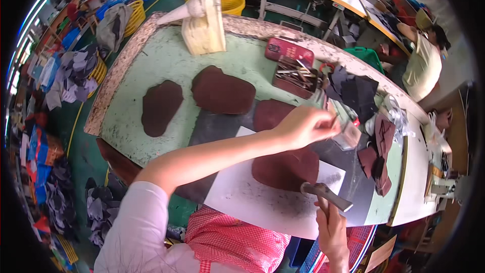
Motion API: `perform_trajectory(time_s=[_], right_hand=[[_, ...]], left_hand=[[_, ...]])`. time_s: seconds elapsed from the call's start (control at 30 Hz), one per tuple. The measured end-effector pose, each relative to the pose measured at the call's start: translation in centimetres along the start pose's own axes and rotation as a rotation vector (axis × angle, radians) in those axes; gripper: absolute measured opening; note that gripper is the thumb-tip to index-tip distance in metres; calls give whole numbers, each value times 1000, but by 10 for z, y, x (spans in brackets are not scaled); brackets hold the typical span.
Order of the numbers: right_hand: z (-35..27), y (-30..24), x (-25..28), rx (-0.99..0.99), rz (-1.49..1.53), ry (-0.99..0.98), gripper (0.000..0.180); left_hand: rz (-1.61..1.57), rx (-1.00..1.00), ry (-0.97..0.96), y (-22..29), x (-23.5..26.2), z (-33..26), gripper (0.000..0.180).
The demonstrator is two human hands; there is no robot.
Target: Punching holes into shoe soles using a metal punch tool and a hammer.
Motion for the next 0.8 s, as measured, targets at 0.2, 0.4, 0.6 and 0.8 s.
perform_trajectory(time_s=[0.2,0.4,0.6,0.8], right_hand=[[-2,-2,0,9,-27,-56,32],[-1,22,7,-61,42,-38,30],[-15,52,28,-355,295,64,38],[-24,58,22,-413,259,38,25]], left_hand=[[298,-214,-53,-23,-77,63,12],[-149,75,-156,-1,-45,22,9],[-348,598,-212,-10,-13,-51,13],[-359,530,-345,1,-40,-80,11]])
Point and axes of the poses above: each hand's wrist, its own z-axis towards the middle knuckle, its own x-axis out of the back of the hand, y = z × x, the point moved 8 cm from there along z, towards the middle knuckle, and after that the axes turned 5 degrees about y, right-handed, at the moved point
